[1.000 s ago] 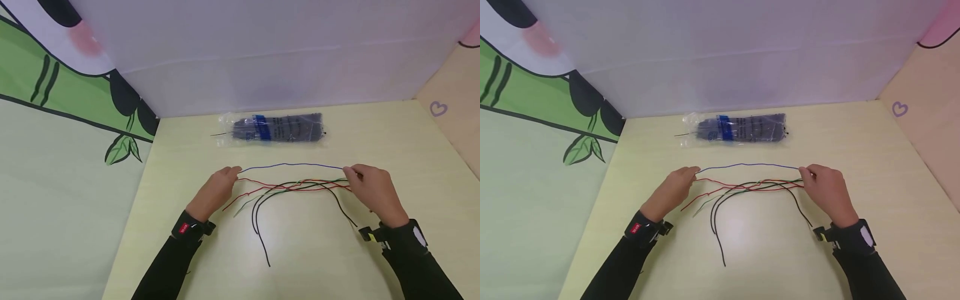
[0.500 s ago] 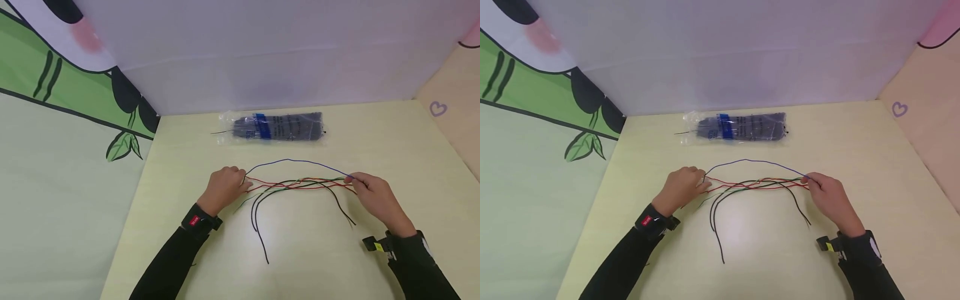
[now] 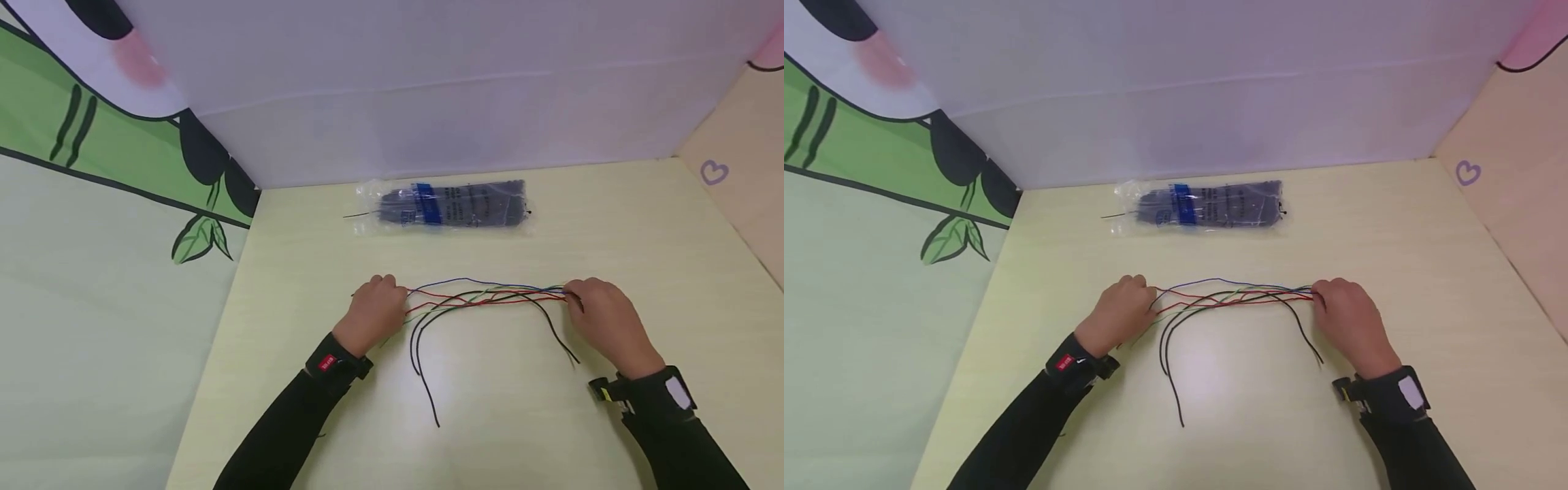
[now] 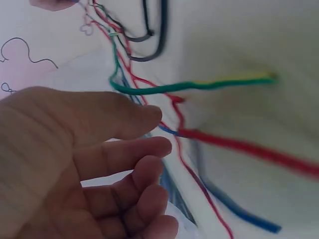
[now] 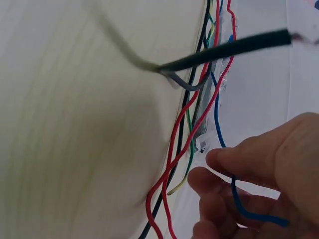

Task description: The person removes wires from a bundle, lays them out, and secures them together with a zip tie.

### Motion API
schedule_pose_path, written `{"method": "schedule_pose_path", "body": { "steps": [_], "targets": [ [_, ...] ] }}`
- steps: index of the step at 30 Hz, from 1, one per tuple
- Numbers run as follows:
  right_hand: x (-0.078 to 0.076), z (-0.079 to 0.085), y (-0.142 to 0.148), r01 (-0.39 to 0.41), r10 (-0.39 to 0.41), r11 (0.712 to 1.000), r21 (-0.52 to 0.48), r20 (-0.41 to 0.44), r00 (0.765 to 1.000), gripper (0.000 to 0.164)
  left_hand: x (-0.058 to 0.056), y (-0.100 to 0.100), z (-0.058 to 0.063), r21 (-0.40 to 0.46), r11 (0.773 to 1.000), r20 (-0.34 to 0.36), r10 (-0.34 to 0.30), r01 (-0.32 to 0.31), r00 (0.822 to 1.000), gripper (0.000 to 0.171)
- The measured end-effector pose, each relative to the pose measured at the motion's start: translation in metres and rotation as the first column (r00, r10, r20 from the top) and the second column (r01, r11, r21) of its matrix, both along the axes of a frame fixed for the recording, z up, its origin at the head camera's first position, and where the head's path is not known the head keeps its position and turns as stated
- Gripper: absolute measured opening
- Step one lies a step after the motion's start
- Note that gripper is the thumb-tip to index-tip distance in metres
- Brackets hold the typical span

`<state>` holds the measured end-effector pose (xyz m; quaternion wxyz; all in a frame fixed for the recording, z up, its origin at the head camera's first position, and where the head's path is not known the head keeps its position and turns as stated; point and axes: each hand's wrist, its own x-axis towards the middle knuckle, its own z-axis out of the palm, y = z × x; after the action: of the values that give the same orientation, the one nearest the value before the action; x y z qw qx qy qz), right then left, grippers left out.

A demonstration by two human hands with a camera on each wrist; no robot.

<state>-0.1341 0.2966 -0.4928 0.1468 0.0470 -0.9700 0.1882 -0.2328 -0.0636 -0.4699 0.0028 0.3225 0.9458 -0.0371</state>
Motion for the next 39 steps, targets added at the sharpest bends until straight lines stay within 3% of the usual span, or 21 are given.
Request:
{"method": "schedule_pose_path", "body": {
  "steps": [4, 8, 11, 13, 15, 21, 26, 30, 35, 37, 39],
  "targets": [
    [-0.003, 0.002, -0.001, 0.004, -0.003, 0.997, 0.081, -0.016, 1.000, 0.014, -0.004, 0.008, 0.004, 0.019, 0.999, -0.039, -0.032, 0.032, 0.999, 0.033],
    [-0.012, 0.008, -0.009, -0.070, 0.059, 0.991, 0.114, 0.102, 0.993, 0.038, -0.008, 0.015, 0.004, -0.032, 0.999, 0.038, 0.002, -0.001, 0.999, 0.064],
    [-0.023, 0.011, -0.019, -0.153, 0.107, 0.978, 0.139, 0.292, 0.950, 0.058, -0.008, 0.018, 0.002, -0.082, 0.996, 0.138, 0.053, -0.041, 0.989, 0.068],
    [-0.028, 0.012, -0.023, -0.185, 0.101, 0.965, 0.184, 0.391, 0.915, 0.062, -0.007, 0.019, -0.001, -0.097, 0.994, 0.168, 0.061, -0.045, 0.984, 0.062],
    [-0.030, 0.012, -0.021, -0.194, 0.079, 0.955, 0.226, 0.436, 0.897, 0.059, -0.008, 0.019, -0.005, -0.098, 0.995, 0.163, 0.045, -0.029, 0.986, 0.049],
    [-0.032, 0.005, -0.007, -0.294, 0.209, 0.921, 0.256, 0.313, 0.927, 0.017, -0.015, 0.010, -0.010, -0.027, 0.996, 0.047, -0.080, 0.081, 0.996, 0.007],
    [-0.034, 0.000, -0.007, -0.374, 0.325, 0.835, 0.404, 0.188, 0.927, 0.015, -0.020, 0.004, -0.008, -0.026, 0.973, -0.018, -0.231, 0.230, 0.973, 0.015],
    [-0.041, -0.002, -0.006, -0.412, 0.431, 0.766, 0.494, 0.081, 0.899, 0.022, -0.030, 0.005, -0.008, -0.092, 0.931, -0.098, -0.362, 0.354, 0.927, 0.021],
    [-0.047, -0.008, 0.005, -0.475, 0.551, 0.693, 0.542, 0.025, 0.834, 0.023, -0.038, 0.004, -0.011, -0.147, 0.884, -0.156, -0.464, 0.444, 0.872, 0.022],
    [-0.046, -0.013, 0.013, -0.475, 0.567, 0.685, 0.553, 0.005, 0.824, 0.029, -0.038, 0.002, -0.014, -0.149, 0.878, -0.163, -0.475, 0.454, 0.865, 0.019],
    [-0.042, -0.018, 0.020, -0.462, 0.557, 0.698, 0.547, -0.009, 0.830, 0.037, -0.035, -0.001, -0.017, -0.137, 0.889, -0.160, -0.454, 0.436, 0.876, 0.017]
  ]
}}
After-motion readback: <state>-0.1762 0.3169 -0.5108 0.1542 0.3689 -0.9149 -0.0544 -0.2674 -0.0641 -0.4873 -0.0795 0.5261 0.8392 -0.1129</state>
